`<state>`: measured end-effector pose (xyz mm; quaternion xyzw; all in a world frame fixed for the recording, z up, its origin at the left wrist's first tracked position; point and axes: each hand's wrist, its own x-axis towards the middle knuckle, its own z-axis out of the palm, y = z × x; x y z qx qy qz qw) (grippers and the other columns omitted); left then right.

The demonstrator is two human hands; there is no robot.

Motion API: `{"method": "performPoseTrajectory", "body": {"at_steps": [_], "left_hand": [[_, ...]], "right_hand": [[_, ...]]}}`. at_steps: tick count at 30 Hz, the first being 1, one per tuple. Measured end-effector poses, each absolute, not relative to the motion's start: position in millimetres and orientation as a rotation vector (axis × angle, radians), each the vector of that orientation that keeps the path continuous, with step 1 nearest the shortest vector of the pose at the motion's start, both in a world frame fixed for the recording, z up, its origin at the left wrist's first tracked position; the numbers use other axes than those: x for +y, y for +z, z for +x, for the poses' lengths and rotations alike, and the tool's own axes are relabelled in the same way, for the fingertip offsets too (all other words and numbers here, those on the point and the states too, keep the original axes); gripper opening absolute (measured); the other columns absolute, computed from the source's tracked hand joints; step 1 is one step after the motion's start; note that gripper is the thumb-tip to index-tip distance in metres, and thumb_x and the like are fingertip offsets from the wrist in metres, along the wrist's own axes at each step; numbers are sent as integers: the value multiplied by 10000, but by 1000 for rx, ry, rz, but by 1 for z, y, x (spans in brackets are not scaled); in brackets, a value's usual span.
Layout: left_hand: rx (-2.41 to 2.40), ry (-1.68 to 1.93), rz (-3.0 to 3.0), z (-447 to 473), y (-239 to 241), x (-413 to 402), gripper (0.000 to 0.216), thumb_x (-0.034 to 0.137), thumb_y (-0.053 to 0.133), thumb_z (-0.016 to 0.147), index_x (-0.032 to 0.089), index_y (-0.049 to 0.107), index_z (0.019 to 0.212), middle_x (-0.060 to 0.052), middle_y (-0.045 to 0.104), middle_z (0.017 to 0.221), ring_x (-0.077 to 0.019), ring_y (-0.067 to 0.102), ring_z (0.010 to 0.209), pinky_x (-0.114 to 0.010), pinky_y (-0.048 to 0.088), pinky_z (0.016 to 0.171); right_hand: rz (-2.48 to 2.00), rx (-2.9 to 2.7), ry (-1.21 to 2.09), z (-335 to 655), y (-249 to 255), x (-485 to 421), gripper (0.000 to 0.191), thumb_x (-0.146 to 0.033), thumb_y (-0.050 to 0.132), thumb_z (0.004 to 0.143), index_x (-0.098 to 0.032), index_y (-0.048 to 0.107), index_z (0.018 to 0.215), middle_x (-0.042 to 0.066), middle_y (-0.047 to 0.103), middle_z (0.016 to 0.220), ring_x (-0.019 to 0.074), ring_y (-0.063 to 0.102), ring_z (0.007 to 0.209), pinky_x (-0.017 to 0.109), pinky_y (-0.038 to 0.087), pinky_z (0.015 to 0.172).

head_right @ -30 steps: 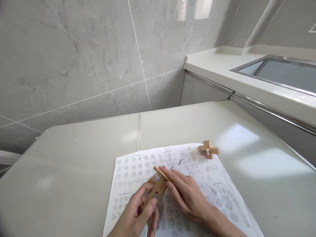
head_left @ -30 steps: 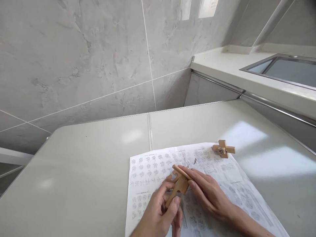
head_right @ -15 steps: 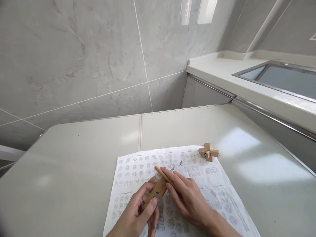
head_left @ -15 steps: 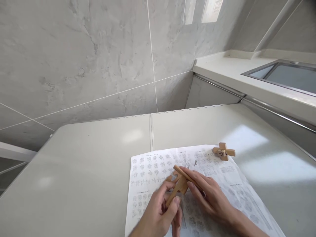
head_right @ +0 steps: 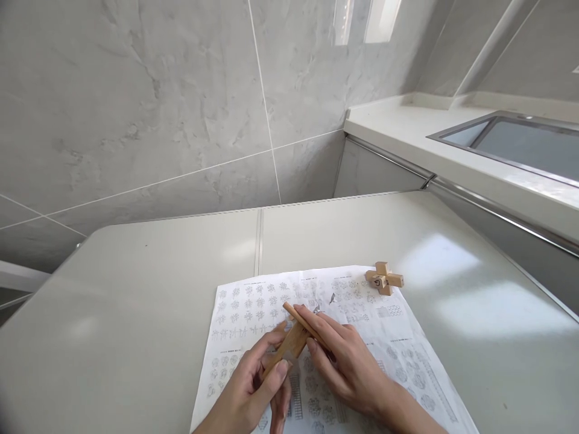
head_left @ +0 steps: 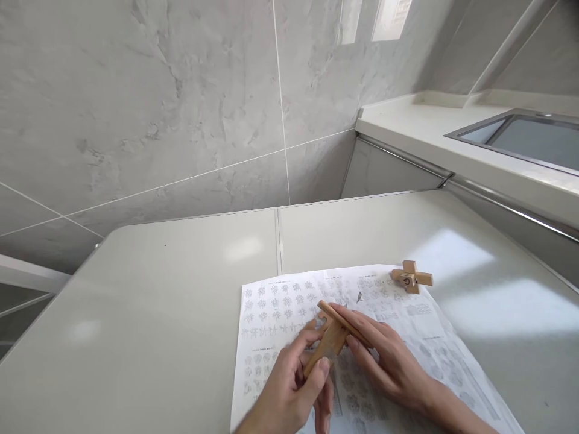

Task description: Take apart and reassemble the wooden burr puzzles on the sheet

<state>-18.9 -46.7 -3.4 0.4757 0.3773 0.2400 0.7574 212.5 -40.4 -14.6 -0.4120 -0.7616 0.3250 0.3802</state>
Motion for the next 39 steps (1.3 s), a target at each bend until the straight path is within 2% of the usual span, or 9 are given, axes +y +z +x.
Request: {"method": "performPoseTrajectory", "body": {"at_steps": [3,7,10,18,24,29,35,39], "left_hand": [[828,534,1034,-18,-4,-47,722,705,578,1050,181,429,1525,41,648,622,-103,580,421,-205,508,480],[828,537,1029,-18,-5,-48,741,702,574,1054,174,411,1548,39,651,617,-107,589,426,-213,514,496],[828,536,1021,-19,-5,-49,737,693,575,1058,174,412,1554,35,654,621,-107,588,427,-215,510,497],[827,546,1025,-20,-7,-49,709,667,568,1073,184,418,1568,42,644,621,-101,578,421,-204,506,488],[810,533,1043,-19,-5,-49,676,641,562,1087,184,425,1566,44,638,617,-102,585,419,-195,505,475],[817,525,1063,-18,-4,-48,690,652,551,1087,173,421,1565,38,644,614,-97,575,412,-203,505,481],[832,530,1071,-18,-7,-48,707,649,542,1092,174,387,1592,40,644,623,-102,586,421,-207,506,482],[834,527,1091,-19,-7,-50,705,638,539,1097,181,372,1607,37,650,626,-103,588,423,-207,508,486]], "right_hand": [[-1060,-1970,815,214,-13,-41,623,-200,405,1142,-362,318,1737,120,719,1478,316,790,1133,439,674,948],[-1041,-2012,753,214,-15,-42,626,-202,369,1151,-295,261,1761,147,616,1618,300,787,1154,415,680,929],[-1053,-2052,680,214,-18,-42,628,-205,355,1156,-272,231,1768,158,601,1632,296,780,1181,392,687,898],[-1047,-2122,618,219,-10,-38,617,-208,331,1160,-281,232,1764,165,693,1509,278,796,1052,342,660,717],[-1025,-2146,655,221,-2,-36,620,-194,338,1151,-274,235,1757,118,788,1115,256,772,858,316,613,636],[-1012,-2162,618,221,-2,-35,606,-201,331,1155,-242,245,1754,87,768,957,247,738,761,323,626,658],[-1024,-2178,577,222,-8,-36,614,-189,332,1155,-215,232,1760,82,764,941,236,734,750,323,631,660],[-1032,-2204,550,222,-6,-37,635,-182,334,1160,-241,189,1775,116,786,1133,233,766,843,307,614,641]]}}
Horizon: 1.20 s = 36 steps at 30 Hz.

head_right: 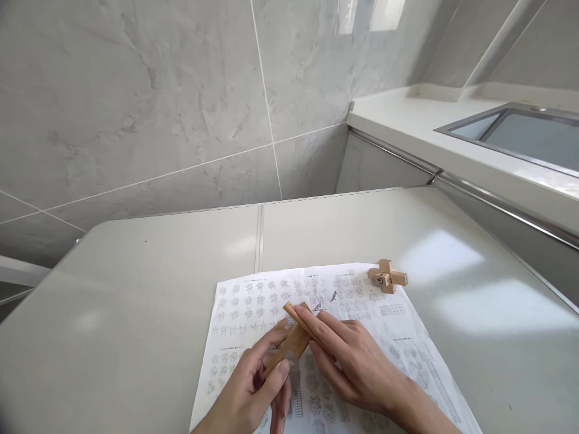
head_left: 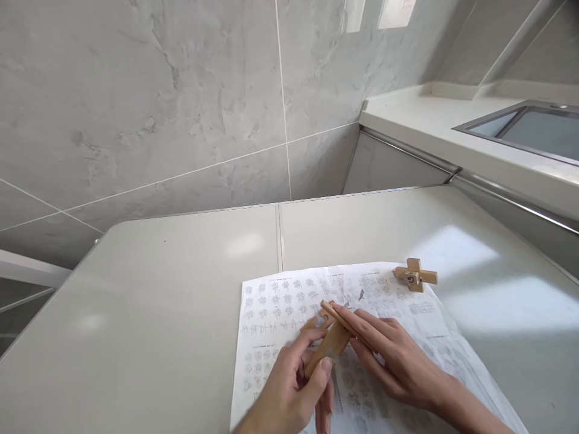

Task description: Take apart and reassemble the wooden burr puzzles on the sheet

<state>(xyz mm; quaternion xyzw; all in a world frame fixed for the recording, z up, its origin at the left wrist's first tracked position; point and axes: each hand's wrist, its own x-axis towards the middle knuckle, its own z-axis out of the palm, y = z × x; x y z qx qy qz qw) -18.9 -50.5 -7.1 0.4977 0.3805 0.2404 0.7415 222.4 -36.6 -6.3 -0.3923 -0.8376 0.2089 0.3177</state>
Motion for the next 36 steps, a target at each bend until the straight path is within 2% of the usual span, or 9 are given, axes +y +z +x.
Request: {"method": "performPoseTrajectory", "body": {"at_steps": [7,10,20,26,30,33,36], "left_hand": [[835,531,1065,-19,-7,-51,723,653,544,1088,188,373,1615,37,646,635,-104,589,430,-206,512,483],[822,537,1064,-19,-7,-51,690,636,541,1096,189,396,1602,35,648,633,-103,584,425,-210,521,484],[798,561,1044,-20,-7,-51,614,585,543,1112,190,458,1574,34,646,632,-104,579,413,-197,499,466],[820,563,1049,-19,-5,-51,698,597,545,1110,182,358,1638,48,630,616,-102,559,414,-210,504,485],[817,562,1075,-17,-4,-50,669,571,533,1124,176,345,1631,49,637,597,-107,559,418,-211,498,495],[822,552,1079,-15,-4,-49,609,583,512,1127,166,416,1561,43,636,595,-107,552,425,-210,495,496],[824,548,1094,-15,-3,-49,567,611,494,1123,147,504,1449,40,620,595,-99,533,420,-202,474,483]], "right_hand": [[-1058,-2233,570,224,-7,-38,621,-197,319,1168,-244,191,1774,155,756,1360,233,782,936,315,632,714],[-1061,-2238,582,225,-8,-38,631,-196,325,1165,-252,181,1776,151,755,1378,229,780,915,317,642,736],[-1075,-2236,639,226,-4,-37,635,-206,354,1159,-269,206,1774,114,790,1169,233,778,905,299,649,758],[-986,-2250,732,218,-3,-40,615,-183,341,1156,-250,235,1758,73,745,1011,205,724,777,292,606,686],[-1012,-2258,723,213,-4,-42,624,-168,324,1157,-274,204,1760,59,758,1017,198,728,756,286,567,636],[-980,-2268,751,211,-7,-43,632,-162,336,1156,-272,190,1761,75,794,1079,197,748,745,289,560,624],[-937,-2257,790,210,-10,-43,634,-162,363,1155,-266,197,1758,74,813,1059,203,757,723,285,546,595]]}}
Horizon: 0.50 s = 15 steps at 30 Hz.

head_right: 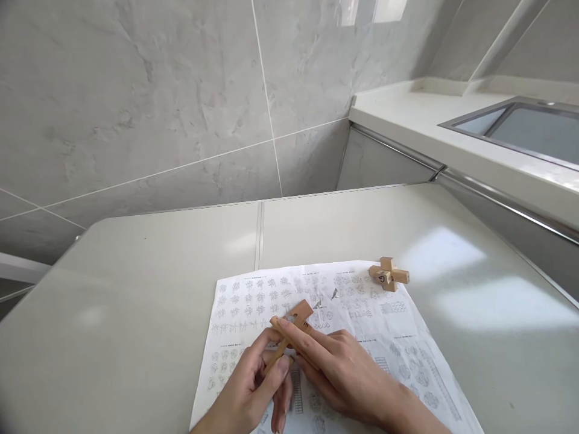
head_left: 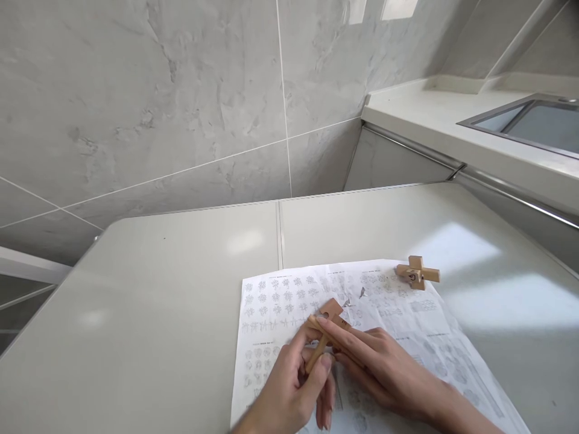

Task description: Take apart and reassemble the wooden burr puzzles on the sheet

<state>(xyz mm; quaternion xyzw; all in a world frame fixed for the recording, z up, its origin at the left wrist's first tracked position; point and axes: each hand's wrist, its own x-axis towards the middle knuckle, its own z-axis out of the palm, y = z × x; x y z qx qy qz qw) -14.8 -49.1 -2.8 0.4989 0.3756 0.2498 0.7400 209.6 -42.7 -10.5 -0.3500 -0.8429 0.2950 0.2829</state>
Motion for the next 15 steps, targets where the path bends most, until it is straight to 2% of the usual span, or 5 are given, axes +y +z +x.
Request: {"method": "performPoseTrajectory", "body": {"at_steps": [7,15], "left_hand": [[823,539,1110,-15,0,-49,559,616,498,1119,154,494,1435,51,611,600,-93,517,419,-184,429,452],[799,520,1139,-14,0,-49,530,561,486,1140,143,493,1465,60,594,573,-102,505,419,-198,441,468]], "right_hand": [[-911,-2208,683,207,-16,-43,582,-160,401,1163,-236,290,1729,56,802,946,167,696,594,263,508,556],[-860,-2186,577,205,-16,-43,643,-104,453,1120,-197,294,1737,-18,730,791,140,614,524,249,475,521]]}}
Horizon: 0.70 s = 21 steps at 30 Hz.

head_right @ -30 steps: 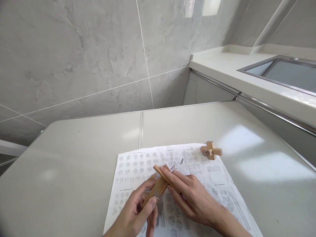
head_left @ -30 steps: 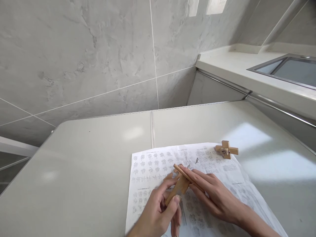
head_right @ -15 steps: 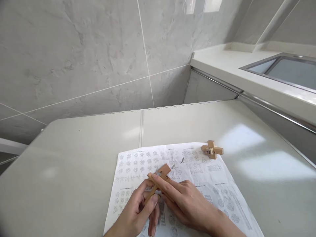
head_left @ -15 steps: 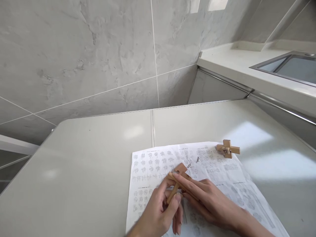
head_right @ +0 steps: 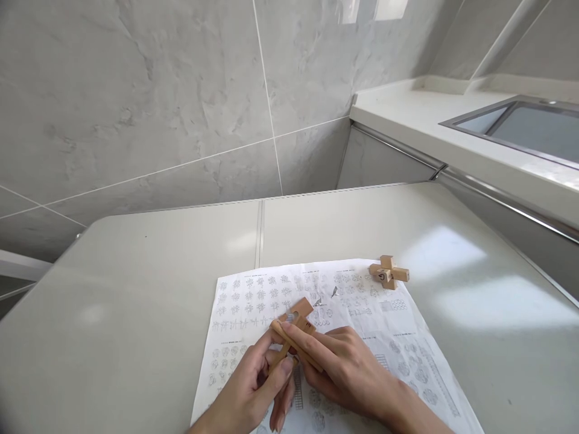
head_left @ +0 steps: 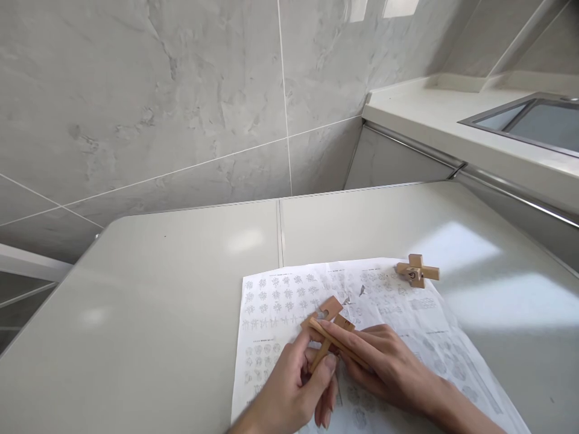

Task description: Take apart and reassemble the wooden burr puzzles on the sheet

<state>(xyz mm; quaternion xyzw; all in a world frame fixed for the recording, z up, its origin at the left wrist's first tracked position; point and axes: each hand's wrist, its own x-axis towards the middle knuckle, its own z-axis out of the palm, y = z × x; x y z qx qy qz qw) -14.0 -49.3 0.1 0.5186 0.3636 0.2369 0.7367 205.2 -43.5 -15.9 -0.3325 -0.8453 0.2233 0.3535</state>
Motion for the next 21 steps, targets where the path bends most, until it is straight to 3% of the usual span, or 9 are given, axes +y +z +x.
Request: {"method": "performPoseTrajectory", "body": {"at_steps": [6,13,21], "left_hand": [[766,491,1128,-15,-1,-47,596,547,497,1143,156,401,1581,66,595,584,-102,497,424,-207,442,479],[784,507,1109,-14,3,-46,511,591,518,1122,144,579,1363,51,605,597,-88,509,419,-187,419,451],[780,524,1104,-14,3,-46,474,572,519,1129,157,569,1353,56,600,603,-81,504,419,-181,414,450]], "right_hand": [[-858,-2183,474,204,-15,-44,675,-58,459,1081,-186,317,1729,-57,665,700,128,542,458,252,407,480],[-859,-2188,467,204,-9,-40,677,-119,436,1122,-183,238,1765,-36,708,705,134,576,456,243,459,503],[-858,-2197,523,207,-16,-42,662,-103,452,1123,-189,272,1754,-27,716,759,134,606,508,248,482,531]]}}
